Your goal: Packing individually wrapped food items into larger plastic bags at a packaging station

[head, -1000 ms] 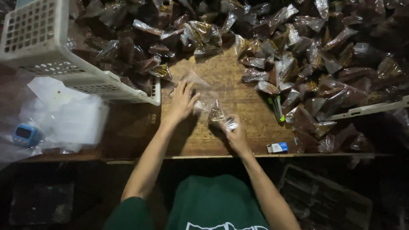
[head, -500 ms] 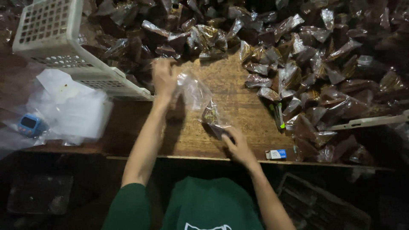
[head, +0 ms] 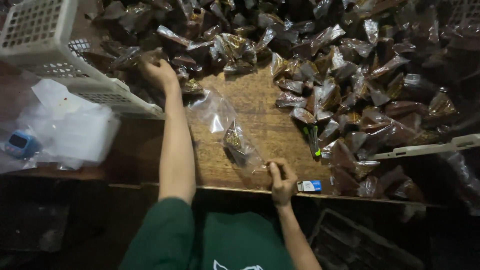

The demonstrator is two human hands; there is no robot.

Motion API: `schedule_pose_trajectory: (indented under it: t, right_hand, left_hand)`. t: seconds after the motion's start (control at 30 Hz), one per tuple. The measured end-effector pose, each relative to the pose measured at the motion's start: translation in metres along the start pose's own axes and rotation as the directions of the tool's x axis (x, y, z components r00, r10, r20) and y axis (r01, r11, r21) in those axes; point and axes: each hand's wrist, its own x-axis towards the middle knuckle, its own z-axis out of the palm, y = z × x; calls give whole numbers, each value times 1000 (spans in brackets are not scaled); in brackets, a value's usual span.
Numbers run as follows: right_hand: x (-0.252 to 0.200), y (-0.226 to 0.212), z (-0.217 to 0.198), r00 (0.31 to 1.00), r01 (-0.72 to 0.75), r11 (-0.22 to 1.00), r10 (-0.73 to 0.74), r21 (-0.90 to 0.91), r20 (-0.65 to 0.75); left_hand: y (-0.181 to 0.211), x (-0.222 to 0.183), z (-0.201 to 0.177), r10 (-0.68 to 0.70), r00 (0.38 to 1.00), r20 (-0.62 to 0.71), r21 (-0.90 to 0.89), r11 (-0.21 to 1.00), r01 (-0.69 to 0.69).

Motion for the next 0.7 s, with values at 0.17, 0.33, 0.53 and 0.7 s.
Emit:
schedule_pose_trajectory:
  t: [0.17, 0.33, 0.53, 0.7]
  right_hand:
    - [40, -9, 2, 967, -222, 930, 249, 291, -57]
    - [81, 2, 2, 850, -526, 545, 338, 653, 403]
    - [74, 14, -12, 807, -501, 624, 587, 599, 64]
    - [53, 6, -32, 841, -534, 692, 494, 486, 220]
  left_hand:
    - [226, -54, -114, -434, 641, 633, -74, 790, 609]
    - [264, -104, -127, -258, 80, 963, 160, 784, 599]
    - [84, -18, 16, -86, 674, 734, 150, 988, -37]
    - [7, 45, 49, -30, 570, 821, 536, 386, -751]
